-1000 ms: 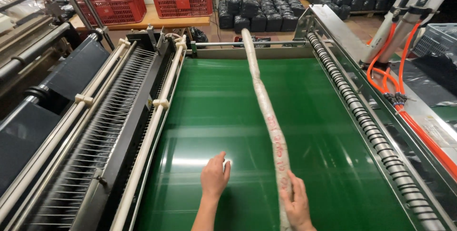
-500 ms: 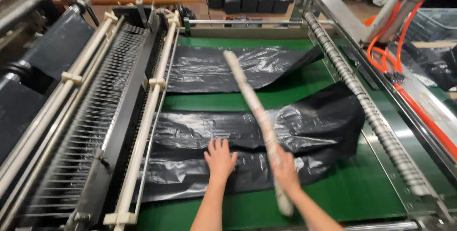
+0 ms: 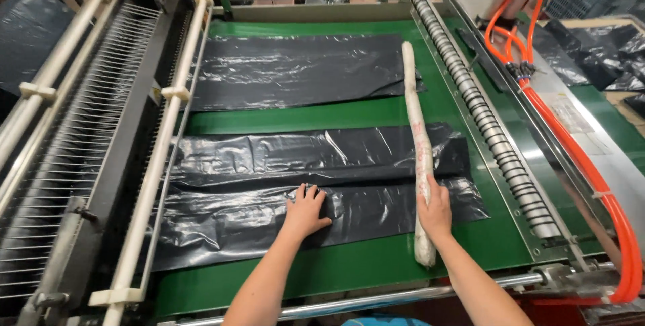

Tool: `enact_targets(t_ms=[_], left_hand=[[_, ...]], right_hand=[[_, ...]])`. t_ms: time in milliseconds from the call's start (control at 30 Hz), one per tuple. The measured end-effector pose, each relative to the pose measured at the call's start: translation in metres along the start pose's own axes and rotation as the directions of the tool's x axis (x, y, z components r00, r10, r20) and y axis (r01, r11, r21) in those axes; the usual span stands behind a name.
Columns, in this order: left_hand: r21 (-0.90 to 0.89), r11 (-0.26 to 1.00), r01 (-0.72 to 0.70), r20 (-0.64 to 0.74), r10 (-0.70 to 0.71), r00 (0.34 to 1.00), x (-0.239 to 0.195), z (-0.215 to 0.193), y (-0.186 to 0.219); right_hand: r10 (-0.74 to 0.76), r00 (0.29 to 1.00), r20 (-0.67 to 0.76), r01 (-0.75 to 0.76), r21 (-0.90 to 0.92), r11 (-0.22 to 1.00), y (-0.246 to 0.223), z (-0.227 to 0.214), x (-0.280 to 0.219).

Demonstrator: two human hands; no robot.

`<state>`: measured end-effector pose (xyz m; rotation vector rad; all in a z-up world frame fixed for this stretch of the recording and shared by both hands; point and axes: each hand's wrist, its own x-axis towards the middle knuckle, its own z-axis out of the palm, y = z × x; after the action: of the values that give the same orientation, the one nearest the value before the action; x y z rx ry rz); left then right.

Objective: The person uses a long cylindrical tool to roll and seal black plastic bags containing items on a green conveyor belt. They repeatedly position the tool, roll it over the bags to create a tight seal, and then move the sealed packages forward along the belt.

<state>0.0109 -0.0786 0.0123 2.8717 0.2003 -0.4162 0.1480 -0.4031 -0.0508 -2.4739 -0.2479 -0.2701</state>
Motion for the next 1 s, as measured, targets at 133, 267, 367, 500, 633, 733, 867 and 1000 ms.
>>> enact_targets(t_ms=[133,267,367,500,633,733,867,1000], left_hand=[[0.025,0.996,-0.086,-0.010,0.087,0.996,0.005,0.014,0.007],[0.069,0.993,-0.096,-0.045,0.099,0.994,0.015,0.014,0.009],[0.089,0.990,-0.112,-0.065,0.118,0.991,0.014,0.017,0.009],[0.043,0.987,-0.154,-0.053,0.157,0.986,0.018,0.027,0.001],[-0.006,0.989,-0.144,-0.011,0.144,0.989,0.016,0.017,0.003],[-0.016,0.983,-0.181,-0.027,0.181,0.983,0.005,0.004,-0.003],[0.055,0.989,-0.134,-0.366,0.145,0.919,-0.004,-0.028,-0.019],[-0.086,0.996,0.013,-0.785,-0.075,0.615,-0.027,-0.049,-0.063]], right_hand=[[-0.044,0.999,-0.012,0.045,0.061,0.997,0.009,-0.012,0.008],[-0.022,1.000,0.016,0.020,0.120,0.993,0.016,-0.011,0.018],[0.044,0.995,0.084,-0.056,0.142,0.988,0.008,-0.019,0.011],[0.078,0.993,0.094,-0.095,0.201,0.975,0.001,-0.027,0.015],[0.074,0.996,0.040,-0.081,0.243,0.967,-0.021,-0.040,0.009],[0.009,1.000,-0.017,-0.005,0.237,0.972,-0.050,-0.036,-0.010],[-0.129,0.987,-0.090,0.155,0.406,0.901,-0.109,-0.013,-0.038],[-0.235,0.972,-0.023,0.191,0.659,0.727,-0.197,-0.003,-0.078]])
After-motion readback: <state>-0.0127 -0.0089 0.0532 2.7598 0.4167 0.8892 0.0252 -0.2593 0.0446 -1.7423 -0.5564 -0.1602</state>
